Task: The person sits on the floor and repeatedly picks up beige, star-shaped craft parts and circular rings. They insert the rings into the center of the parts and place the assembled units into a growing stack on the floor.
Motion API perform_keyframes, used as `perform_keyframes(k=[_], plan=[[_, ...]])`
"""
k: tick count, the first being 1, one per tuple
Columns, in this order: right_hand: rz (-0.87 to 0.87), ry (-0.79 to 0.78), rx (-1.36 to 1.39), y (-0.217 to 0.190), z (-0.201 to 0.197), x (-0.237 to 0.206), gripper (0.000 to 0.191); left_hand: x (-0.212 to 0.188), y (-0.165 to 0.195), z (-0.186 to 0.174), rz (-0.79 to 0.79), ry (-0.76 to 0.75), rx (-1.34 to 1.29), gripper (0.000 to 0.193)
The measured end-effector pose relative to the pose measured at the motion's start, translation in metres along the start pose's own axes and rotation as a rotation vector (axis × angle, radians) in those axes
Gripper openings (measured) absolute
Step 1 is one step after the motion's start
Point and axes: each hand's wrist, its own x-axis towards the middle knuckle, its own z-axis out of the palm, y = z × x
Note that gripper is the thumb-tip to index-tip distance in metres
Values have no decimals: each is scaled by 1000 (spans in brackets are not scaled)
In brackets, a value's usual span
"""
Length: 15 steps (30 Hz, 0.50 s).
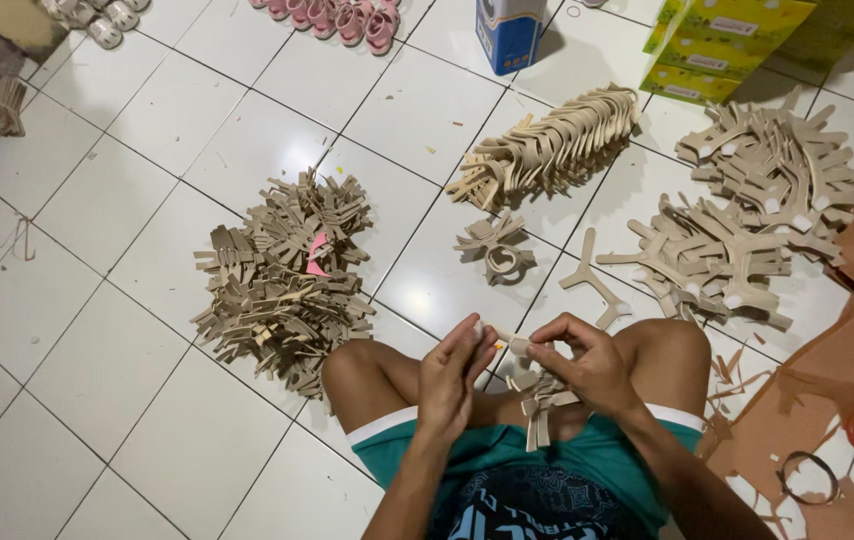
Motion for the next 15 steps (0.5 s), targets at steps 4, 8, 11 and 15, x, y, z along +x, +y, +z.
perform_keyframes(k=[4, 8, 11, 15], plan=[[23, 32, -149, 2, 12, -4, 16, -32, 8, 23, 352, 0, 646, 49], [98, 60, -196, -3, 17, -7, 15, -43, 14, 35, 348, -17, 749, 49], [117, 65, -181, -9, 17, -5, 14, -46, 10, 37, 469, -95, 771, 47], [6, 29, -203, -14, 18, -6, 14, -44, 0, 26, 580, -127, 845, 46]])
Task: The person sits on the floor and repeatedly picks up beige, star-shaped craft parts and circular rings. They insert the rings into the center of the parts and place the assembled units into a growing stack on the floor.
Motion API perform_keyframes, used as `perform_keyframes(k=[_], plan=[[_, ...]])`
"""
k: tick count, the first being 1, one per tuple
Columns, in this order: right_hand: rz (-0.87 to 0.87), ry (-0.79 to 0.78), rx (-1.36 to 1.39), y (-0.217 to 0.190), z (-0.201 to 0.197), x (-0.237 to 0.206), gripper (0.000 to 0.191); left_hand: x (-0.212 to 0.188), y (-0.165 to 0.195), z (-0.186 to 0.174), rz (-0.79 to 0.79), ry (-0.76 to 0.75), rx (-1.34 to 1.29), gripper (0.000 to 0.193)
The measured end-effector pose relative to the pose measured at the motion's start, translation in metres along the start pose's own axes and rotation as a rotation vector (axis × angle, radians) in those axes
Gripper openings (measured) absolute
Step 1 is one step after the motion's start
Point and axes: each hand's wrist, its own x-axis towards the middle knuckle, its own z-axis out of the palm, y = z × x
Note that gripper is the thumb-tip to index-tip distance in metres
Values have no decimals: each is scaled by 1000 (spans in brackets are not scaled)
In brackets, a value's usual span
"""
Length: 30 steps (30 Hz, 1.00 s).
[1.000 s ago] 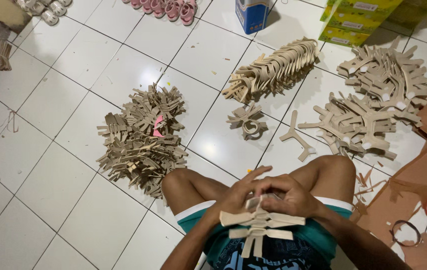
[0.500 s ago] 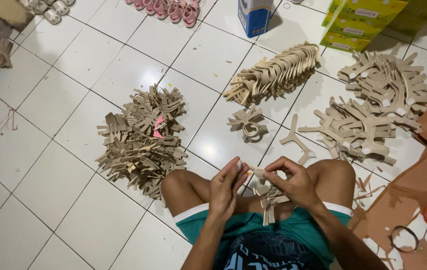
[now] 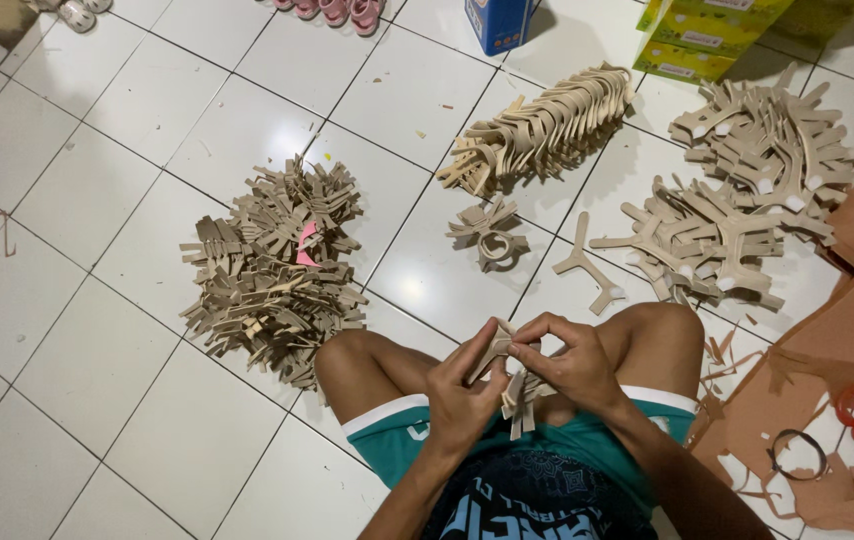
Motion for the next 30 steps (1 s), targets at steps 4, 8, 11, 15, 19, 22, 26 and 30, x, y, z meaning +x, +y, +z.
perform_keyframes(k=[4, 8, 11, 15, 19, 22, 26, 30], plan=[[-396, 225, -283, -2, 10, 0, 18, -4, -23, 3, -114, 97, -65, 58], [126, 191, 268, 0, 21, 8, 37, -10, -40, 16, 112, 124, -67, 73], [32, 175, 123, 1, 23, 9, 39, -16, -43, 20, 77, 148, -46, 87], [-208, 182, -348, 7, 20, 4, 39, -4, -40, 3, 140, 195, 153, 55], [-104, 176, -223, 19, 20, 3, 34, 21, -35, -9, -23, -29, 204, 29], [-47, 125, -226, 29, 15, 1, 35, 24, -35, -9, 9, -38, 213, 24], [-209, 127, -269, 42, 15, 5, 30, 14, -57, -5, -12, -20, 311, 24], [-79, 227, -282, 51, 9, 39, 27, 6, -108, -17, -12, 59, 172, 33]])
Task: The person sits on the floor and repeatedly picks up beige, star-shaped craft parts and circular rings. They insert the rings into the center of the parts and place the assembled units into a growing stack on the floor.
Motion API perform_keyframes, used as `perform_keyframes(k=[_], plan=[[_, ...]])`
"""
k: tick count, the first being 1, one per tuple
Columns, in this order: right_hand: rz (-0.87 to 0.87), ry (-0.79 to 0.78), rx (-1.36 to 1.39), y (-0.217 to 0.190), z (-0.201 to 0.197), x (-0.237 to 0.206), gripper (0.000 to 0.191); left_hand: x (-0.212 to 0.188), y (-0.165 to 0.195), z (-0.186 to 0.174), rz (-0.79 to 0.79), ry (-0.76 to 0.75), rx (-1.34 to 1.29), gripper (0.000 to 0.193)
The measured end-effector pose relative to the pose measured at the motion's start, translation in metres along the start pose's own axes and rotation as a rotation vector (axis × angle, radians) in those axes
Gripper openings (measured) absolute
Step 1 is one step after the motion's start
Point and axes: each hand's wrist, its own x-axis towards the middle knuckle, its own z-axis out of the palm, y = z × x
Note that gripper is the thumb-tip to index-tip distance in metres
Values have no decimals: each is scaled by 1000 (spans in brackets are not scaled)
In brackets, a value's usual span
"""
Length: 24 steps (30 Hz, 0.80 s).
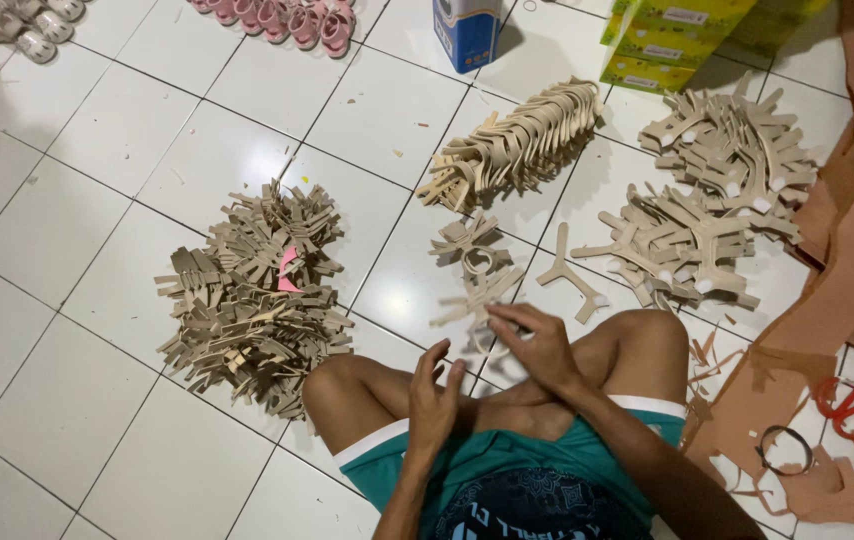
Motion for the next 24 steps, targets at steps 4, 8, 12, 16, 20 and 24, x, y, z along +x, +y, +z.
perform_keyframes(k=[4, 8, 12, 16, 20, 24], plan=[[-117, 78, 25, 27, 1, 67, 29, -17, -55, -18, -392, -33, -399, 35], [22, 31, -170, 64, 28, 111, 32, -20, -87, -19, -493, -30, -593, 34], [164, 154, -170, 96, 32, 107, 33, -20, -95, -15, -484, -16, -603, 33], [204, 270, -293, 121, 18, 92, 40, -20, -97, -15, -505, -49, -578, 33], [359, 310, -752, 138, -16, 85, 54, -19, -95, -13, -494, -43, -581, 31], [318, 139, -549, 140, -36, 71, 62, -10, -80, -7, -509, -22, -401, 28]])
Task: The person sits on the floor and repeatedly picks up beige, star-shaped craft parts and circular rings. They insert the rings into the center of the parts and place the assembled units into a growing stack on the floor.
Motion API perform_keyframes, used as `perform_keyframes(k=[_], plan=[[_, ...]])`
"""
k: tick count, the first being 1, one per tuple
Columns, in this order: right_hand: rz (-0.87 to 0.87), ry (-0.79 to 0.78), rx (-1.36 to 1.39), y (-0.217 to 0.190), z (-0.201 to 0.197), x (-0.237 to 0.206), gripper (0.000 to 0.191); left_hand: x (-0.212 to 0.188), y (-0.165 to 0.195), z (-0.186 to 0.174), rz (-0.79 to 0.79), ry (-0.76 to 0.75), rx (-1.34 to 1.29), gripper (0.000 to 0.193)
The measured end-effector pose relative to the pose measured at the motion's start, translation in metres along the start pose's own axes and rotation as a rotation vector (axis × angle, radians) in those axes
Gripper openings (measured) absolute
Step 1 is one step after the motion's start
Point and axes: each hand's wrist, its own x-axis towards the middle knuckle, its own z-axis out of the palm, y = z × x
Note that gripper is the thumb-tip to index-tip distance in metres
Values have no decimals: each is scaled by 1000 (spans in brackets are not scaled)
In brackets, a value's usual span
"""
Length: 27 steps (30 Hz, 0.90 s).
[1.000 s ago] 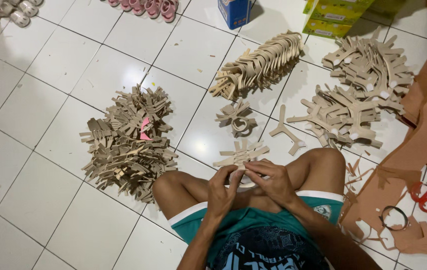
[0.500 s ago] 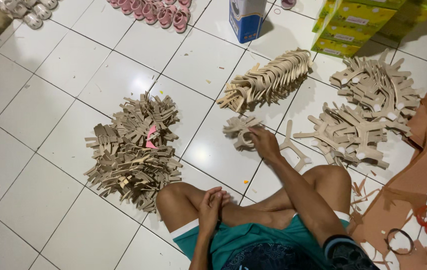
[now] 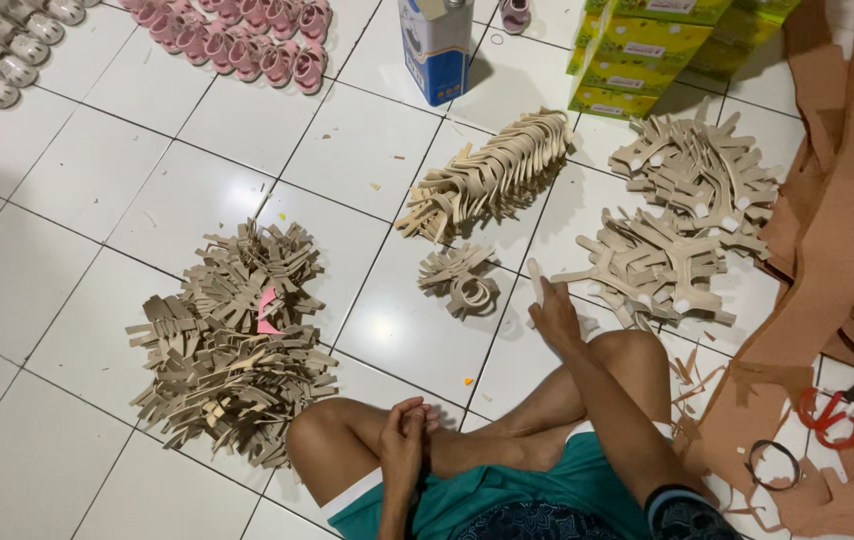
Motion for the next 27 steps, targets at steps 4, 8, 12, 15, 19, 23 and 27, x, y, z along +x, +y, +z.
perform_keyframes(k=[4, 8, 12, 15, 19, 23, 27], plan=[[-170, -45, 206, -11, -22, -35, 57, 13, 34, 27, 283, 23, 273, 27], [-441, -62, 112, -39, -42, -89, 52, 35, 72, 69, 402, -12, 251, 31], [-603, -120, 73, -69, -44, -120, 52, 31, 81, 89, 155, -93, 241, 25], [-412, -215, 322, -82, -37, -130, 38, 13, 66, 87, 126, -96, 147, 23], [-480, -191, 323, -90, -19, -139, 28, 2, 51, 65, 112, -96, -78, 22], [-521, -238, 321, -93, -2, -145, 24, -13, 55, 52, -17, -63, -300, 27], [-251, -351, 599, -92, 5, -144, 22, 3, 76, 32, 112, -229, -32, 38]])
